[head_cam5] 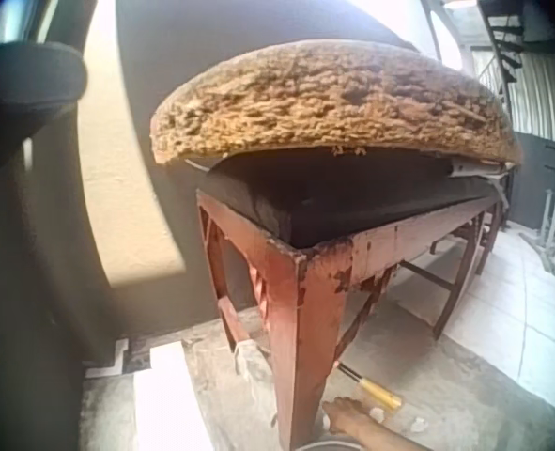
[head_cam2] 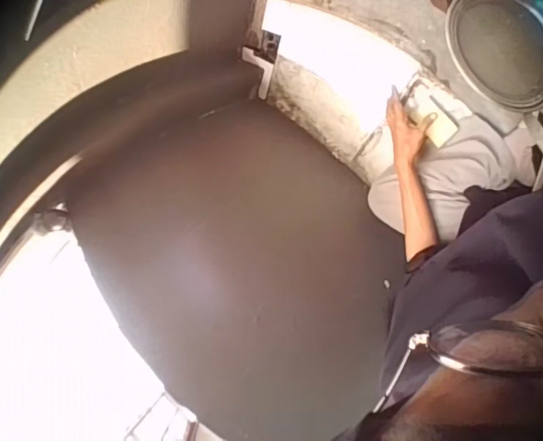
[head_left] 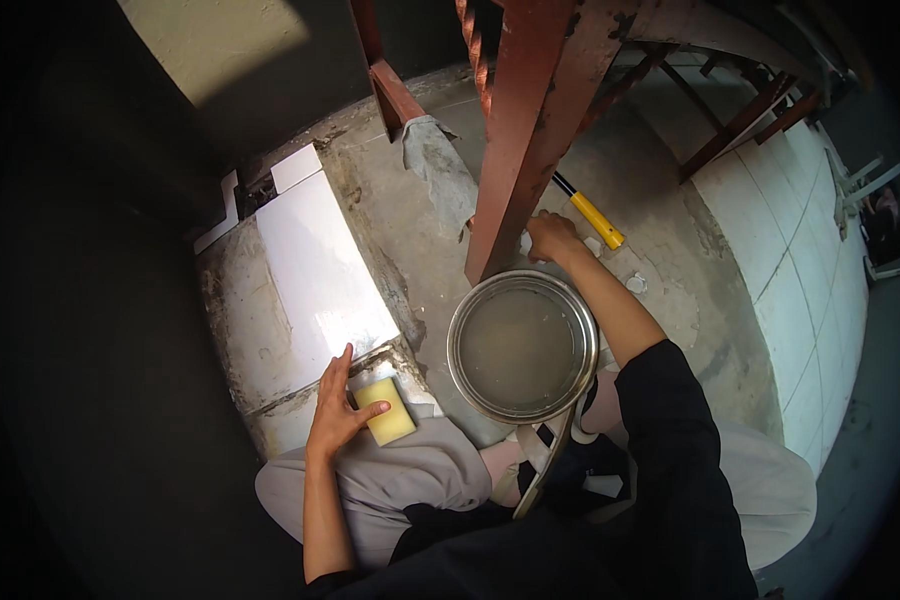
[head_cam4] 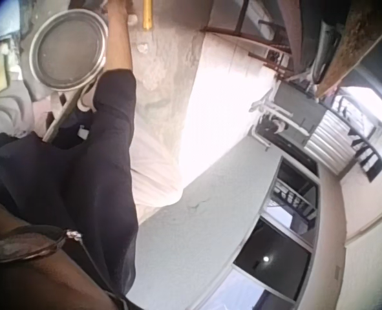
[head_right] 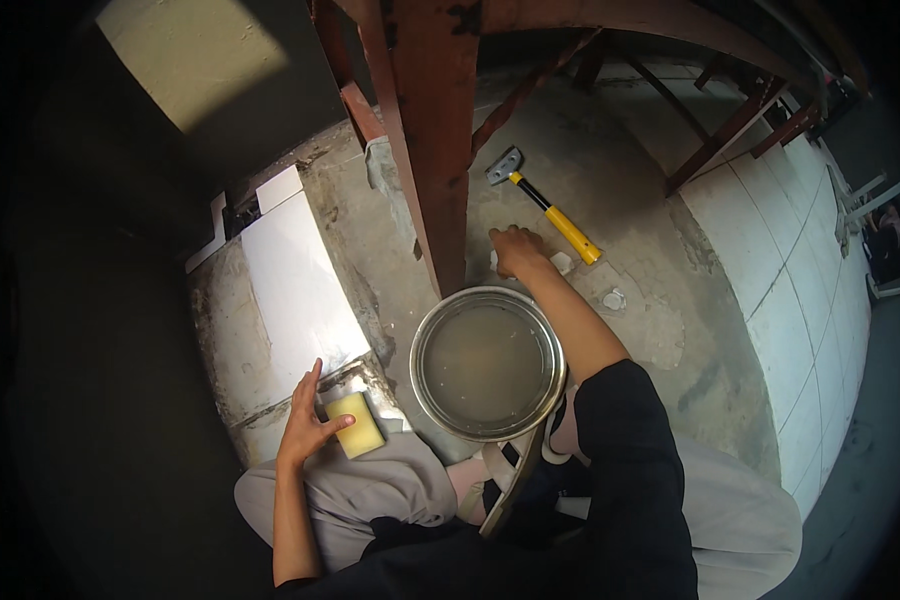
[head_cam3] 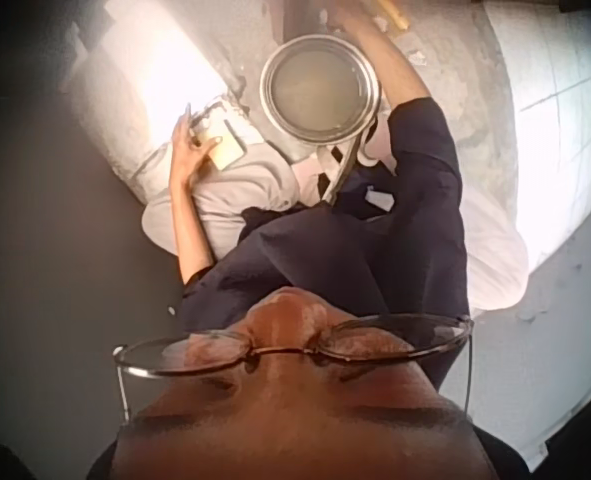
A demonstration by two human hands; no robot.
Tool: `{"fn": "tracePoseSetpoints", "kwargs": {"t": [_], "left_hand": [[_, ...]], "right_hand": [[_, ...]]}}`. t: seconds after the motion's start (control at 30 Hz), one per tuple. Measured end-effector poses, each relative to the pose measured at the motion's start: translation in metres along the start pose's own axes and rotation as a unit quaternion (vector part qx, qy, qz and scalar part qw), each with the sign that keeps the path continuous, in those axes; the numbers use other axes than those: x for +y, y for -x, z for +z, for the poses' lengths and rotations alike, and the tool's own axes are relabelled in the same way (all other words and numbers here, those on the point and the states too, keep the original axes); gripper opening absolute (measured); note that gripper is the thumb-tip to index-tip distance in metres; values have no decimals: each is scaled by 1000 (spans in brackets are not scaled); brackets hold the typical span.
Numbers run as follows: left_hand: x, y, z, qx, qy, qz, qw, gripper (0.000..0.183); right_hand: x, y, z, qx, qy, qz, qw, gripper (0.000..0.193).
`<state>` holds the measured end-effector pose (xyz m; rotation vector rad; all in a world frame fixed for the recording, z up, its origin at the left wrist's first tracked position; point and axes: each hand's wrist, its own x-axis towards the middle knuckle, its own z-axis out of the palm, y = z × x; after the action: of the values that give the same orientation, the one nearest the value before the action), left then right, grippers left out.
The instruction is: The person applies grout or adhesive to gaps in floor tiles using a small scraper and a sponge. They dip the scraper and sponge into a metal container of water, clean the tile surfaces, and press white material into the crevices.
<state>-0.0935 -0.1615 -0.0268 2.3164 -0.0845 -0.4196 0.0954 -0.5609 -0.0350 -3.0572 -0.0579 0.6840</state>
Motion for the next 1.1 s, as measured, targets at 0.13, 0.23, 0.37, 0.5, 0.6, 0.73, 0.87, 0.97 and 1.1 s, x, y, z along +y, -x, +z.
{"fn": "tracePoseSetpoints", "kwargs": {"t": [0.13,0.23,0.37,0.5,0.6,0.73,0.87,0.97,1.1], "left_hand": [[-5,-1,-3,25,17,11,999,105],[-1,-1,-6,61,61,20,996,94],[21,-1,-10,117,161,15,980,59],[54,3,15,40,354,19,934,33],[86,15,28,-24,438,64,896,36],[89,20,23,11,501,28,865,35],[80,24,12,62,493,50,866,32],[74,28,12,37,427,73,900,30],[79,28,27,51,476,92,873,28]], "right_hand": [[-2,16,-8,210,-102,20,972,54],[-1,59,-38,243,-268,34,932,49],[-23,139,-27,193,-590,-26,784,46],[-83,197,-1,163,-577,-148,787,48],[-139,208,-5,281,-384,-192,858,53],[-171,219,-16,258,-338,-239,873,56],[-167,214,-15,160,-492,-277,810,53],[-178,211,-12,178,-542,-220,791,42],[-196,209,2,247,-445,-223,831,22]]}}
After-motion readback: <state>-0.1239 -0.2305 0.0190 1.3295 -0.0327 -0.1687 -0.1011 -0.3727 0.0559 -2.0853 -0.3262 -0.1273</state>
